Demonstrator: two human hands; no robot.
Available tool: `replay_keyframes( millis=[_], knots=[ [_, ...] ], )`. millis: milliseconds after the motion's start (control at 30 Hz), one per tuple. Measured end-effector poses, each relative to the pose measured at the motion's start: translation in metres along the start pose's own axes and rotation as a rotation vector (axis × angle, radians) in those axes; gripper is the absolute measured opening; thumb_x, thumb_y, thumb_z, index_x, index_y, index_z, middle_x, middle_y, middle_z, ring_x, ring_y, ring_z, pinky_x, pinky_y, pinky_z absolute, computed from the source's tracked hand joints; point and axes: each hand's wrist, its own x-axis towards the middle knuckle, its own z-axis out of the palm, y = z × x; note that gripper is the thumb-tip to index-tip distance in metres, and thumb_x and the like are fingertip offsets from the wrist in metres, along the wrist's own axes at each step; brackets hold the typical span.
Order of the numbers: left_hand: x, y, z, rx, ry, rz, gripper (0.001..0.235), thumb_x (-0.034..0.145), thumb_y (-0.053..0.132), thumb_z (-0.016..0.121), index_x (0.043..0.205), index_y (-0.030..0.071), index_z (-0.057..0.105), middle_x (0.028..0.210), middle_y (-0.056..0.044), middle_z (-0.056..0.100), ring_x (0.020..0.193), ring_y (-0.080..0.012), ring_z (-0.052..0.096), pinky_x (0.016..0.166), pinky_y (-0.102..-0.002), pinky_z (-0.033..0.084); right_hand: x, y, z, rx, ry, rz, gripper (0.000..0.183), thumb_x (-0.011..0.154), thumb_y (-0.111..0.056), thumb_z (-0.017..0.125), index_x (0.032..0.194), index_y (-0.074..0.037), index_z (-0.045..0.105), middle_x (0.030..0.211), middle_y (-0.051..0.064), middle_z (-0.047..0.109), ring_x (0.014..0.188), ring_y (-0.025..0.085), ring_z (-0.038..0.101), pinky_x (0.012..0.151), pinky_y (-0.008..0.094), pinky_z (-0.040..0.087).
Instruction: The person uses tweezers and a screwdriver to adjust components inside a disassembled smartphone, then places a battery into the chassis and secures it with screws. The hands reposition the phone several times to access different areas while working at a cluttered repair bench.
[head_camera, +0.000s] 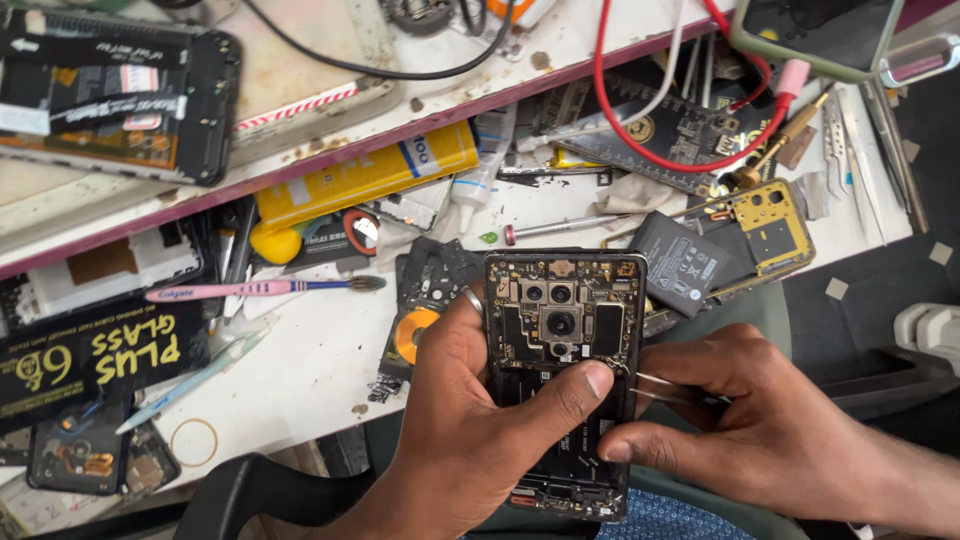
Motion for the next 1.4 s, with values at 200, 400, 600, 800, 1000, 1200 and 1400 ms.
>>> replay_keyframes(
  millis=[200, 400, 600, 800, 1000, 1200, 1400],
  knots=[
    [-0.01, -0.001, -0.011, 0.028, 0.021, 0.086, 0.04, 0.09, 0.005, 0.076, 0.125, -0.004, 0.059, 0.111, -0.01, 0.073, 0.098, -0.0129, 0.07, 0.088, -0.03, 0.06, 0.011, -0.002, 0.006, -0.033, -0.085, 0.177, 0.028, 0.08, -0.027, 0.09, 0.086, -0.001, 0.083, 0.057, 0.001, 0.065, 0.056, 0.004, 0.043, 0.043, 0.03, 0.039],
    [-0.022, -0.003, -0.018, -0.041, 0.121, 0.093, 0.039, 0.091, 0.011, 0.074, 0.124, -0.002, 0.059, 0.105, -0.01, 0.076, 0.093, -0.0118, 0.072, 0.077, -0.028, 0.061, 0.025, -0.008, 0.014, 0.094, -0.133, -0.104, 0.029, 0.09, -0.029, 0.083, 0.09, -0.001, 0.075, 0.068, -0.003, 0.073, 0.067, -0.003, 0.053, 0.048, 0.026, 0.048],
    [-0.032, -0.005, -0.025, -0.034, 0.183, 0.125, 0.036, 0.091, 0.009, 0.075, 0.121, -0.003, 0.061, 0.101, -0.012, 0.076, 0.088, -0.0128, 0.072, 0.075, -0.028, 0.061, 0.035, -0.018, 0.018, -0.311, -0.196, 0.185, 0.032, 0.075, -0.036, 0.089, 0.083, -0.006, 0.079, 0.049, 0.003, 0.062, 0.046, 0.008, 0.037, 0.04, 0.034, 0.032],
    [-0.041, -0.011, -0.029, -0.117, 0.216, 0.153, 0.035, 0.089, 0.003, 0.073, 0.121, -0.004, 0.062, 0.103, -0.011, 0.075, 0.091, -0.0117, 0.071, 0.08, -0.028, 0.06, 0.038, -0.01, 0.018, -0.354, -0.19, -0.216, 0.034, 0.087, -0.038, 0.083, 0.08, -0.006, 0.073, 0.054, 0.001, 0.056, 0.046, 0.006, 0.039, 0.042, 0.032, 0.033],
    [-0.046, -0.015, -0.023, 0.083, 0.259, 0.349, 0.04, 0.095, 0.008, 0.072, 0.13, -0.003, 0.058, 0.115, -0.008, 0.072, 0.106, -0.0111, 0.068, 0.097, -0.028, 0.056, 0.039, -0.003, 0.016, -0.318, 0.08, 0.033, 0.021, 0.082, -0.022, 0.082, 0.09, -0.006, 0.072, 0.061, 0.006, 0.04, 0.062, 0.01, 0.03, 0.047, 0.035, 0.03],
    [-0.046, -0.014, -0.02, 0.183, 0.26, 0.198, 0.041, 0.092, 0.01, 0.071, 0.129, -0.001, 0.056, 0.11, -0.008, 0.073, 0.101, -0.0105, 0.069, 0.092, -0.028, 0.058, 0.042, -0.006, 0.019, 0.057, 0.013, -0.101, 0.024, 0.093, -0.008, 0.078, 0.111, 0.002, 0.067, 0.086, -0.001, 0.069, 0.075, 0.001, 0.057, 0.059, 0.023, 0.048],
    [-0.044, -0.013, -0.015, 0.096, 0.166, 0.099, 0.047, 0.092, 0.006, 0.068, 0.135, 0.0, 0.05, 0.114, -0.008, 0.067, 0.103, -0.0094, 0.066, 0.091, -0.026, 0.056, 0.037, -0.001, 0.02, -0.003, 0.081, -0.051, 0.03, 0.092, -0.008, 0.085, 0.113, -0.003, 0.064, 0.075, -0.003, 0.047, 0.067, 0.003, 0.035, 0.049, 0.024, 0.033]
  ],
)
